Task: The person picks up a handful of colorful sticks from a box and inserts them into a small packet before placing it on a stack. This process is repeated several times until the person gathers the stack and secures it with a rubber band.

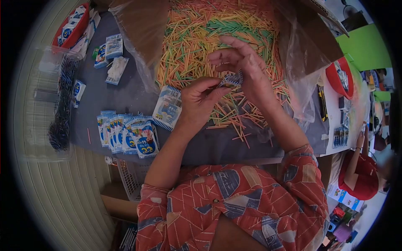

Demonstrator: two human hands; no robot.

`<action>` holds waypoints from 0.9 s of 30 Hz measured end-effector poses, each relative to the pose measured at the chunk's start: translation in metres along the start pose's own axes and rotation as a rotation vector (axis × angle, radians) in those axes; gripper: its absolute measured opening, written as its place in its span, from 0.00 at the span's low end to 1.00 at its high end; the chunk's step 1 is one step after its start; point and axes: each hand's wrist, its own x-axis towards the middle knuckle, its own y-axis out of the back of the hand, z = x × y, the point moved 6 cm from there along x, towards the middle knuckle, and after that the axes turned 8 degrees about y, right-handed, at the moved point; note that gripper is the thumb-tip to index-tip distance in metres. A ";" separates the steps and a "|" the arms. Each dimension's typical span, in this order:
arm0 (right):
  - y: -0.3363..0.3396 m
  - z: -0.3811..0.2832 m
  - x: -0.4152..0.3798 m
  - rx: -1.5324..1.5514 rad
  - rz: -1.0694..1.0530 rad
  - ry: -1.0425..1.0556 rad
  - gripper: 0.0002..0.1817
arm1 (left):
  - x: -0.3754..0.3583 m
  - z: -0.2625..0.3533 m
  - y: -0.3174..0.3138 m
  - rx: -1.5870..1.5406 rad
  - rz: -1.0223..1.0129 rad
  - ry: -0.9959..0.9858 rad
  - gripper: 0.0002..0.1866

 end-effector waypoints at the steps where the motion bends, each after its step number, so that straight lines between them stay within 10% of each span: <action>1: -0.002 0.000 -0.003 -0.003 0.003 0.004 0.34 | -0.001 0.001 -0.001 -0.001 -0.006 -0.002 0.08; 6: -0.032 -0.013 -0.032 -0.509 -0.458 0.299 0.31 | -0.034 0.032 0.011 0.368 0.076 -0.019 0.06; 15: 0.143 0.046 0.013 -1.503 -0.270 0.176 0.16 | -0.134 0.068 0.104 1.578 0.458 -0.175 0.12; 18: 0.152 0.079 0.027 -2.173 -0.420 0.773 0.06 | -0.119 0.076 0.091 1.651 0.474 -0.203 0.17; 20: 0.147 0.102 0.037 -3.461 -2.006 0.137 0.17 | -0.101 0.081 0.072 1.671 0.460 -0.242 0.19; 24: 0.171 0.134 0.032 -3.811 -2.378 0.618 0.17 | -0.064 0.045 0.049 1.637 0.160 -0.096 0.22; 27: 0.150 0.102 0.029 -3.890 -2.383 0.094 0.16 | -0.055 0.031 0.051 1.690 0.126 -0.091 0.20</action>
